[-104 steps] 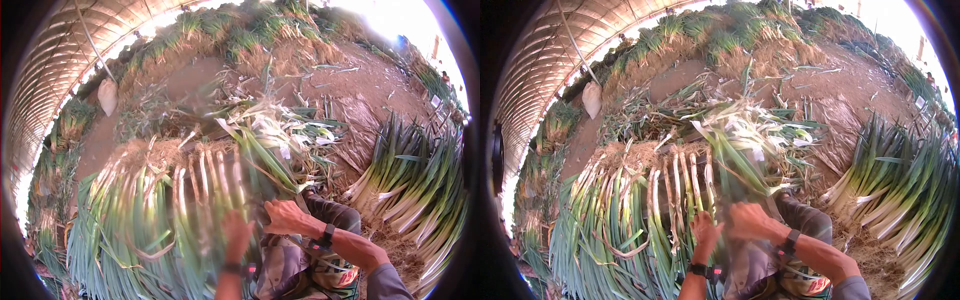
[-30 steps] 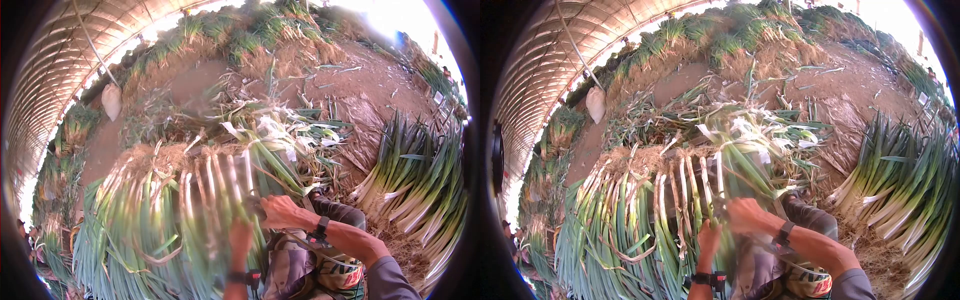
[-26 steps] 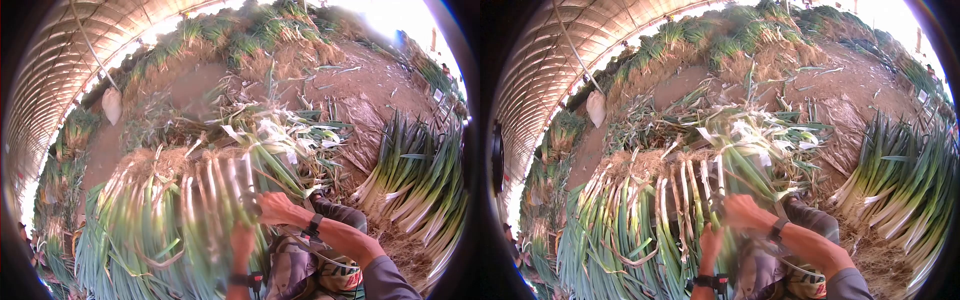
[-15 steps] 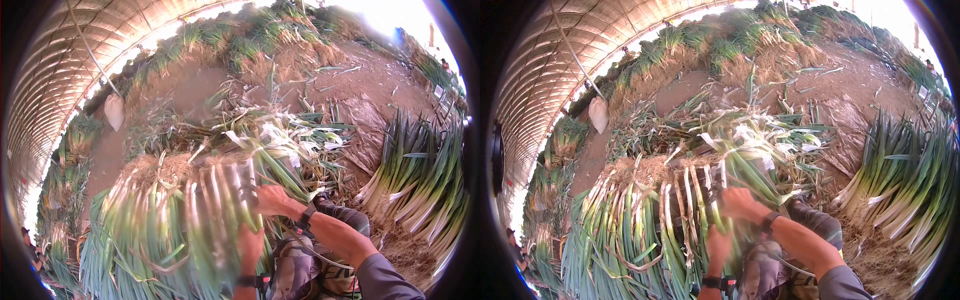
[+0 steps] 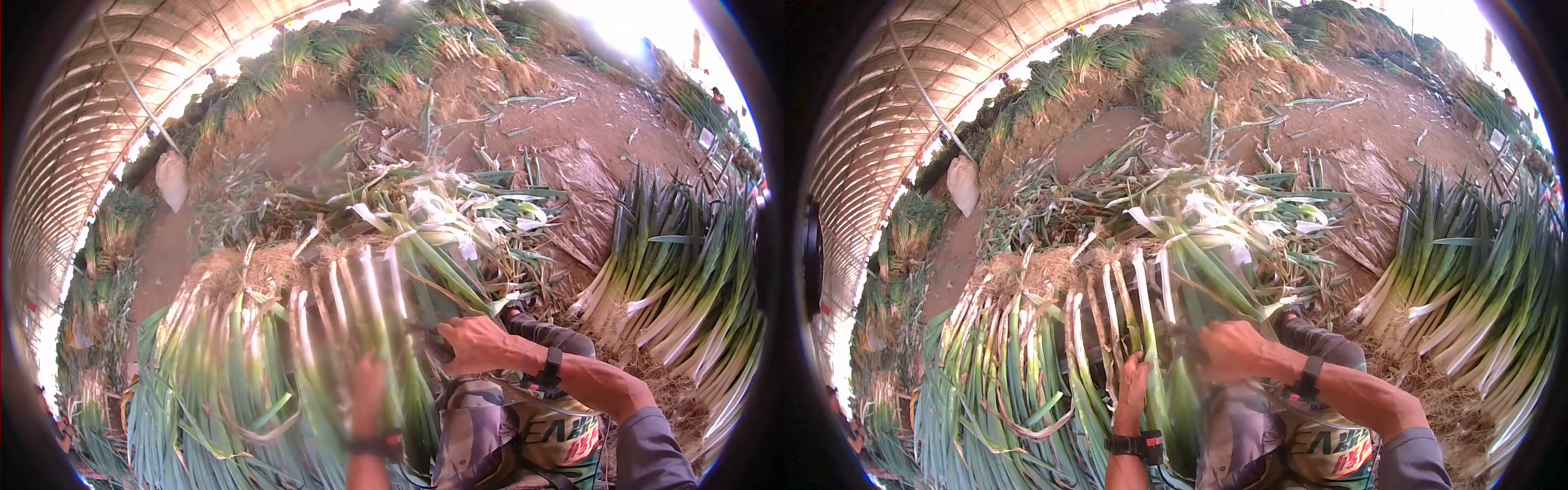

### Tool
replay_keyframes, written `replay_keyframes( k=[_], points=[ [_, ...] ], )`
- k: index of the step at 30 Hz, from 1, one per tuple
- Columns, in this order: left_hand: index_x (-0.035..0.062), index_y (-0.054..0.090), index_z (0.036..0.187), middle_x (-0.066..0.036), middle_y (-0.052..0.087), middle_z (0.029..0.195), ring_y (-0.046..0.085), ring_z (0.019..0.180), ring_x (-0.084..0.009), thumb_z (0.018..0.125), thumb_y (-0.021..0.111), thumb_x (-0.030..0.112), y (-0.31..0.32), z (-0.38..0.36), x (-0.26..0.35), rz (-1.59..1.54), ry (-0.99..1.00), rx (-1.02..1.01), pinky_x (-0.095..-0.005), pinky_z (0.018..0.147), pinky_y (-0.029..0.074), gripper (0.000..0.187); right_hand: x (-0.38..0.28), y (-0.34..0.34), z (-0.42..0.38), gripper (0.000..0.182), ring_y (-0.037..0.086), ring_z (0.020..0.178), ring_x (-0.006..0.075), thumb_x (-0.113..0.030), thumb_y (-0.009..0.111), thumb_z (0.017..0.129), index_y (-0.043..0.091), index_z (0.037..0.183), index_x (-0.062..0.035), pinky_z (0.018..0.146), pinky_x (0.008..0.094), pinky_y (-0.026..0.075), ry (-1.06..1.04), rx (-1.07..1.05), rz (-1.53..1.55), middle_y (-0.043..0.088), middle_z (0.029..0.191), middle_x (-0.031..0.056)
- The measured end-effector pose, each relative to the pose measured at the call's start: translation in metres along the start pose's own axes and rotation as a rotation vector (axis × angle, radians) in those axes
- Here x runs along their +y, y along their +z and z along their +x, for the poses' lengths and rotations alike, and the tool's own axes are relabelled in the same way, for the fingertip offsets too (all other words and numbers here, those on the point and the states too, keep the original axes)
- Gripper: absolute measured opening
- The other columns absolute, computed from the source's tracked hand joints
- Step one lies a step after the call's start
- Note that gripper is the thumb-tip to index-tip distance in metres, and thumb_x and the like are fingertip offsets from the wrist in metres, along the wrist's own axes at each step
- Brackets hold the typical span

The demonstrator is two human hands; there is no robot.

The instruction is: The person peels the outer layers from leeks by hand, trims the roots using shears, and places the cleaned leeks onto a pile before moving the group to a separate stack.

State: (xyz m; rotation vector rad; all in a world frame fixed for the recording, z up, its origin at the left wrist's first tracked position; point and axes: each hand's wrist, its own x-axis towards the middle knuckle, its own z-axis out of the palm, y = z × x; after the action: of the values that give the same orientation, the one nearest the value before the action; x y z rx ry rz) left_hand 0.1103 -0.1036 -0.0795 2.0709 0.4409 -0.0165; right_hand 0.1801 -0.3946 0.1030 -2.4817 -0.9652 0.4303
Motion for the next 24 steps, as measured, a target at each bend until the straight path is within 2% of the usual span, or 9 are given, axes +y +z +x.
replay_keyframes(
  k=[4,7,8,11,12,15,16,20,24],
  points=[
    [-0.0050,0.058,0.133,-0.018,0.071,0.092,0.066,0.082,-0.0296,0.092,0.053,0.025,0.003,-0.013,0.001,0.152,0.095,-0.031,-0.0385,0.078,0.052,0.051,-0.015,-0.011,-0.010,0.058,0.065,0.085,0.0434,-0.040,0.076,0.072,0.060,0.105,0.0042,0.076,0.0508,0.053,0.005,-0.016,0.031,0.064,0.093,0.0225],
    [-0.0064,0.056,0.133,-0.026,0.070,0.091,0.067,0.083,-0.0386,0.094,0.050,0.026,0.008,-0.037,0.042,0.325,0.067,-0.005,-0.0454,0.078,0.053,0.051,-0.020,-0.015,-0.014,0.059,0.065,0.086,0.0435,-0.040,0.077,0.072,0.060,0.107,0.0042,0.077,0.0507,0.053,0.032,-0.044,0.013,0.064,0.093,0.0229],
    [-0.0064,0.054,0.134,-0.032,0.068,0.100,0.066,0.093,-0.0464,0.096,0.050,0.029,0.013,-0.045,0.045,0.336,0.047,0.023,-0.0523,0.085,0.052,0.053,-0.020,-0.013,-0.014,0.060,0.066,0.086,0.0435,-0.040,0.077,0.071,0.060,0.108,0.0043,0.077,0.0507,0.053,0.057,-0.091,0.019,0.064,0.094,0.0229],
    [0.0004,0.058,0.133,-0.028,0.065,0.115,0.065,0.101,-0.0460,0.098,0.056,0.027,0.019,-0.080,0.091,0.636,0.221,-0.103,-0.0546,0.091,0.050,0.044,-0.022,-0.010,-0.016,0.063,0.066,0.087,0.0432,-0.040,0.078,0.071,0.061,0.112,0.0044,0.077,0.0505,0.053,0.024,-0.129,0.035,0.065,0.095,0.0230],
    [-0.0005,0.061,0.124,-0.025,0.065,0.111,0.064,0.100,-0.0430,0.100,0.055,0.029,0.027,-0.086,0.087,0.545,0.277,0.035,-0.0543,0.090,0.050,0.039,-0.025,-0.010,-0.017,0.064,0.066,0.088,0.0431,-0.040,0.078,0.071,0.061,0.114,0.0044,0.077,0.0503,0.053,-0.004,-0.122,0.043,0.065,0.095,0.0230],
    [0.0023,0.061,0.124,-0.019,0.065,0.114,0.059,0.111,-0.0414,0.095,0.057,0.030,0.018,-0.090,0.060,0.767,0.467,0.046,-0.0514,0.097,0.048,0.041,-0.038,-0.013,-0.020,0.064,0.067,0.088,0.0428,-0.040,0.078,0.071,0.061,0.115,0.0040,0.077,0.0496,0.054,-0.046,-0.127,0.110,0.065,0.096,0.0228],
    [0.0029,0.061,0.122,-0.014,0.062,0.115,0.055,0.116,-0.0378,0.095,0.058,0.026,0.017,-0.098,0.054,0.722,0.263,0.114,-0.0499,0.101,0.044,0.036,-0.040,-0.009,-0.020,0.063,0.067,0.088,0.0428,-0.040,0.078,0.071,0.061,0.114,0.0038,0.077,0.0495,0.054,-0.052,-0.148,0.098,0.065,0.095,0.0227],
    [-0.0012,0.058,0.125,-0.023,0.059,0.122,0.053,0.120,-0.0417,0.093,0.062,0.025,0.000,-0.092,0.051,0.481,0.213,0.364,-0.0510,0.103,0.042,0.041,-0.049,0.001,-0.023,0.060,0.067,0.087,0.0426,-0.040,0.077,0.071,0.061,0.111,0.0033,0.077,0.0490,0.054,-0.075,-0.234,0.067,0.065,0.095,0.0222],
    [-0.0031,0.056,0.127,-0.025,0.058,0.124,0.052,0.121,-0.0439,0.092,0.065,0.025,-0.001,-0.078,0.048,0.552,0.210,0.350,-0.0518,0.102,0.043,0.046,-0.049,0.011,-0.021,0.059,0.067,0.086,0.0426,-0.039,0.077,0.071,0.061,0.108,0.0040,0.077,0.0492,0.054,-0.127,-0.200,0.041,0.066,0.094,0.0227]
  ],
)
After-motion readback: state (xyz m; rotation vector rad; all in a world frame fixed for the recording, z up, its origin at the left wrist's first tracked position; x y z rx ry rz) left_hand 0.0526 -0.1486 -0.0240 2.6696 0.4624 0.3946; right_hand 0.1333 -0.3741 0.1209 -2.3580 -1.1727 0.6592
